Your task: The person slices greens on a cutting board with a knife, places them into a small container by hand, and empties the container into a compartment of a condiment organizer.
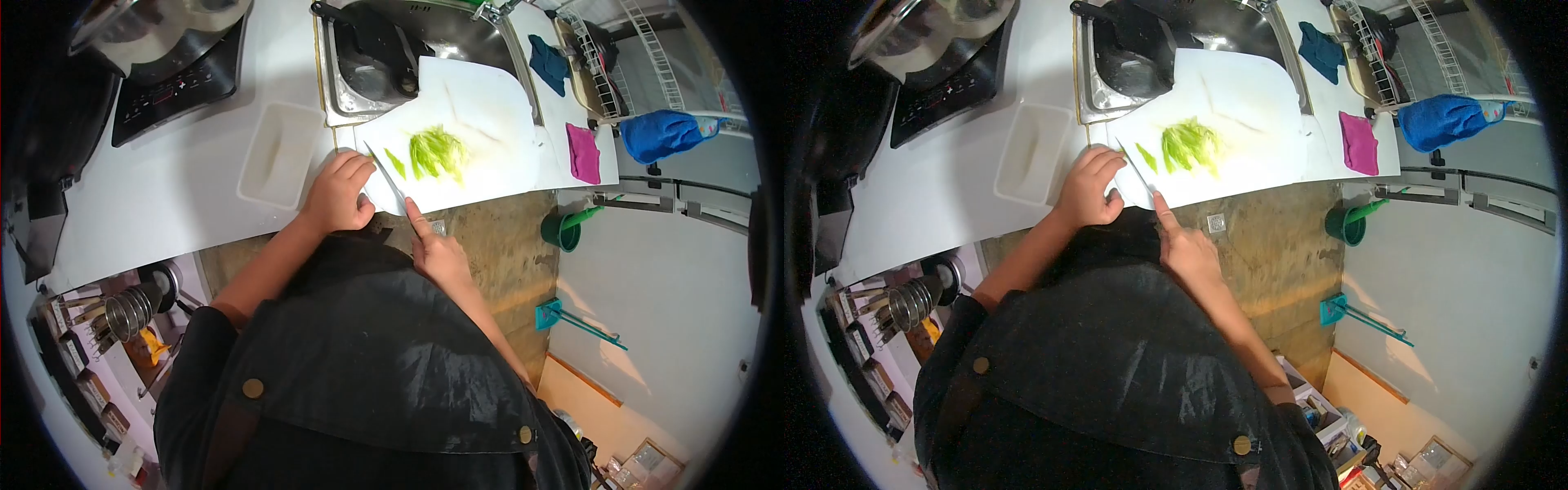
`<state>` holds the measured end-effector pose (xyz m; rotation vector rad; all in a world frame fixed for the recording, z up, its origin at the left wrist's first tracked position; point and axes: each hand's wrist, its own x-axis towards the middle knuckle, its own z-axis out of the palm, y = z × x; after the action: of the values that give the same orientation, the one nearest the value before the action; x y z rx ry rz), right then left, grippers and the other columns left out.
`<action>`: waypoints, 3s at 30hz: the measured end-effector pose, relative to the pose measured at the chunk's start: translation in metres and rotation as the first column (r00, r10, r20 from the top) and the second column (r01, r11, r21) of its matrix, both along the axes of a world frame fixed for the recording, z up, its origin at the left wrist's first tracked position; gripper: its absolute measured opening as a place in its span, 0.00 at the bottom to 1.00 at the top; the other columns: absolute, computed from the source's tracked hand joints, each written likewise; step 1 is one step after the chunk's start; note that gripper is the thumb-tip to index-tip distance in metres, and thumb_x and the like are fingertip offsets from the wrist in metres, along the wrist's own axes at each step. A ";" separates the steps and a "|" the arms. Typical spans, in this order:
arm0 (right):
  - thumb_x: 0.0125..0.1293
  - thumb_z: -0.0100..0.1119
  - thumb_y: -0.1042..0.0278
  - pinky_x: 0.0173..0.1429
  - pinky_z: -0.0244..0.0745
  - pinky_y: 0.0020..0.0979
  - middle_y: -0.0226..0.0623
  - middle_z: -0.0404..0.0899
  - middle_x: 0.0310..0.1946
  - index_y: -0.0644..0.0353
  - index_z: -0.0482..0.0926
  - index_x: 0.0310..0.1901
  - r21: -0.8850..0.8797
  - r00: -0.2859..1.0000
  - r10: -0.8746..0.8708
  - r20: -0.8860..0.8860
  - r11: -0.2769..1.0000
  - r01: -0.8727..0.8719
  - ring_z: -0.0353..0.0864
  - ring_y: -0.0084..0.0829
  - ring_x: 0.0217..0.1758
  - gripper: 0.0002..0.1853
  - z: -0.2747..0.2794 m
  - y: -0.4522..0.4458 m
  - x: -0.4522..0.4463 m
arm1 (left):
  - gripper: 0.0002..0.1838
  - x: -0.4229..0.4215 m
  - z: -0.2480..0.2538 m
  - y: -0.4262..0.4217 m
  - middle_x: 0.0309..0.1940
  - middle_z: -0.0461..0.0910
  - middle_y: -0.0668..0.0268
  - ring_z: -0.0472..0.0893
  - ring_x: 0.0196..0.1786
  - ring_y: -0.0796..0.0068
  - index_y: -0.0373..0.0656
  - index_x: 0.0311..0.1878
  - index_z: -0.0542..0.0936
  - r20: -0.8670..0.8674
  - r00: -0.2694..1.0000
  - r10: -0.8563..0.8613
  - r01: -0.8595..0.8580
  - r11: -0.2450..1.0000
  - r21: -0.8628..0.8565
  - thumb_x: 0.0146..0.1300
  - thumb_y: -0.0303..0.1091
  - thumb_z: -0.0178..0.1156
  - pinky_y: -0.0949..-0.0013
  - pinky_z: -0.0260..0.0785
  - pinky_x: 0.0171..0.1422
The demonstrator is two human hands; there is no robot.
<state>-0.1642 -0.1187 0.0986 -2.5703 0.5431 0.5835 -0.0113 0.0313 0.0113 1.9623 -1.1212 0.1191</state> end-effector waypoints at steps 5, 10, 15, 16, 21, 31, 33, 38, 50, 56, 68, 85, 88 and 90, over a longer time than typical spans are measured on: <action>0.66 0.52 0.68 0.45 0.75 0.54 0.59 0.81 0.28 0.35 0.58 0.75 0.066 0.999 -0.032 -0.009 0.997 0.033 0.82 0.57 0.36 0.36 0.033 -0.010 -0.036 | 0.24 0.001 0.001 0.002 0.47 0.81 0.51 0.77 0.57 0.51 0.32 0.45 0.80 0.004 1.000 -0.001 0.001 1.000 -0.016 0.38 0.28 0.59 0.58 0.71 0.63; 0.66 0.53 0.68 0.44 0.76 0.53 0.59 0.80 0.28 0.34 0.59 0.74 0.070 0.997 -0.056 0.052 0.996 0.052 0.82 0.56 0.34 0.35 0.042 -0.011 -0.027 | 0.23 0.000 0.002 0.003 0.46 0.81 0.50 0.78 0.54 0.49 0.33 0.44 0.80 -0.011 1.000 -0.008 0.007 0.998 -0.070 0.38 0.25 0.57 0.55 0.72 0.61; 0.66 0.53 0.68 0.43 0.77 0.54 0.58 0.79 0.25 0.32 0.60 0.74 0.019 0.997 0.023 0.069 1.000 -0.024 0.81 0.56 0.31 0.34 0.021 -0.010 -0.015 | 0.25 0.001 0.002 0.004 0.48 0.81 0.50 0.77 0.58 0.50 0.32 0.46 0.81 -0.020 1.000 -0.007 0.007 1.000 -0.020 0.39 0.28 0.58 0.58 0.72 0.64; 0.66 0.53 0.68 0.43 0.77 0.54 0.58 0.79 0.25 0.32 0.60 0.74 0.019 0.997 0.024 0.068 1.000 -0.025 0.81 0.56 0.31 0.34 0.021 -0.010 -0.015 | 0.25 0.001 0.001 0.004 0.48 0.81 0.50 0.77 0.58 0.50 0.32 0.46 0.81 -0.021 1.000 -0.006 0.006 1.000 -0.020 0.39 0.28 0.58 0.58 0.72 0.64; 0.66 0.52 0.67 0.44 0.76 0.54 0.58 0.80 0.27 0.32 0.58 0.75 0.017 0.998 0.038 0.041 0.999 -0.039 0.82 0.57 0.33 0.36 0.020 -0.011 -0.014 | 0.24 0.001 -0.001 0.003 0.47 0.81 0.50 0.77 0.58 0.50 0.32 0.45 0.81 -0.014 1.000 -0.002 0.002 1.000 -0.028 0.38 0.28 0.59 0.58 0.72 0.63; 0.66 0.53 0.67 0.45 0.76 0.53 0.54 0.82 0.31 0.31 0.55 0.75 0.049 0.999 -0.028 -0.041 0.998 0.030 0.82 0.56 0.35 0.37 0.036 -0.011 -0.041 | 0.23 0.001 0.002 0.002 0.46 0.81 0.51 0.78 0.56 0.51 0.32 0.44 0.81 -0.008 1.000 -0.012 0.012 0.999 -0.040 0.38 0.27 0.58 0.58 0.73 0.61; 0.67 0.54 0.66 0.43 0.76 0.53 0.54 0.82 0.29 0.30 0.55 0.75 0.039 1.000 0.007 0.017 0.999 -0.008 0.81 0.56 0.33 0.37 0.044 -0.018 -0.052 | 0.23 0.001 0.002 0.002 0.45 0.81 0.50 0.78 0.56 0.51 0.32 0.42 0.80 -0.008 1.000 0.009 -0.009 0.999 -0.034 0.38 0.27 0.58 0.58 0.73 0.60; 0.67 0.54 0.66 0.41 0.76 0.52 0.54 0.81 0.27 0.31 0.58 0.74 0.049 0.995 -0.031 0.100 0.998 0.026 0.81 0.55 0.31 0.35 0.031 -0.009 -0.025 | 0.22 0.001 -0.002 0.003 0.44 0.81 0.51 0.78 0.54 0.50 0.33 0.41 0.80 0.025 1.000 0.001 0.001 0.999 -0.049 0.37 0.27 0.58 0.58 0.74 0.59; 0.67 0.54 0.68 0.47 0.76 0.51 0.54 0.81 0.29 0.27 0.60 0.73 0.071 0.971 -0.189 0.149 0.981 0.180 0.81 0.56 0.34 0.35 -0.001 -0.031 -0.033 | 0.18 0.001 -0.005 0.002 0.40 0.81 0.58 0.79 0.47 0.53 0.38 0.39 0.79 0.053 0.998 0.022 -0.017 0.995 -0.100 0.39 0.24 0.58 0.58 0.75 0.52; 0.67 0.55 0.68 0.46 0.76 0.51 0.54 0.80 0.26 0.27 0.64 0.71 0.112 0.975 -0.104 0.194 0.990 0.084 0.80 0.57 0.32 0.33 0.006 -0.041 -0.033 | 0.15 -0.011 0.014 -0.007 0.40 0.82 0.59 0.81 0.45 0.56 0.40 0.39 0.80 0.064 0.994 0.088 -0.079 0.988 -0.129 0.43 0.21 0.58 0.60 0.76 0.48; 0.71 0.53 0.65 0.47 0.74 0.44 0.50 0.83 0.35 0.38 0.59 0.75 0.057 0.865 -0.323 0.385 0.943 0.327 0.83 0.53 0.40 0.31 -0.025 -0.119 -0.057 | 0.16 -0.014 0.061 -0.042 0.45 0.81 0.59 0.82 0.40 0.60 0.41 0.48 0.81 -0.286 0.939 0.191 -0.199 0.980 0.002 0.54 0.26 0.66 0.63 0.76 0.42; 0.69 0.56 0.66 0.40 0.74 0.44 0.51 0.81 0.30 0.53 0.70 0.63 0.366 0.820 -0.427 0.381 0.884 0.290 0.83 0.53 0.35 0.21 -0.037 -0.129 -0.046 | 0.04 -0.028 0.083 0.014 0.25 0.79 0.61 0.81 0.32 0.56 0.43 0.29 0.81 0.038 0.868 0.496 -0.484 0.826 0.289 0.53 0.33 0.65 0.55 0.73 0.36; 0.69 0.56 0.65 0.41 0.74 0.44 0.52 0.82 0.30 0.54 0.71 0.61 0.323 0.826 -0.427 0.367 0.892 0.317 0.82 0.54 0.36 0.19 -0.044 -0.129 -0.047 | 0.05 -0.025 0.072 -0.017 0.25 0.80 0.59 0.82 0.30 0.58 0.43 0.32 0.84 0.045 0.900 0.434 -0.424 0.846 0.324 0.53 0.33 0.66 0.56 0.73 0.37; 0.69 0.56 0.65 0.42 0.74 0.45 0.52 0.82 0.32 0.55 0.72 0.59 0.317 0.825 -0.450 0.341 0.882 0.350 0.82 0.55 0.37 0.18 -0.035 -0.123 -0.046 | 0.07 -0.018 0.065 -0.033 0.26 0.81 0.58 0.82 0.30 0.56 0.42 0.34 0.84 0.062 0.900 0.432 -0.423 0.831 0.360 0.53 0.33 0.66 0.55 0.73 0.38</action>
<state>-0.2107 -0.2417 0.0632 -2.1593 0.7840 -0.0393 -0.0291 -0.0019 0.0768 2.5262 -0.7000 0.1319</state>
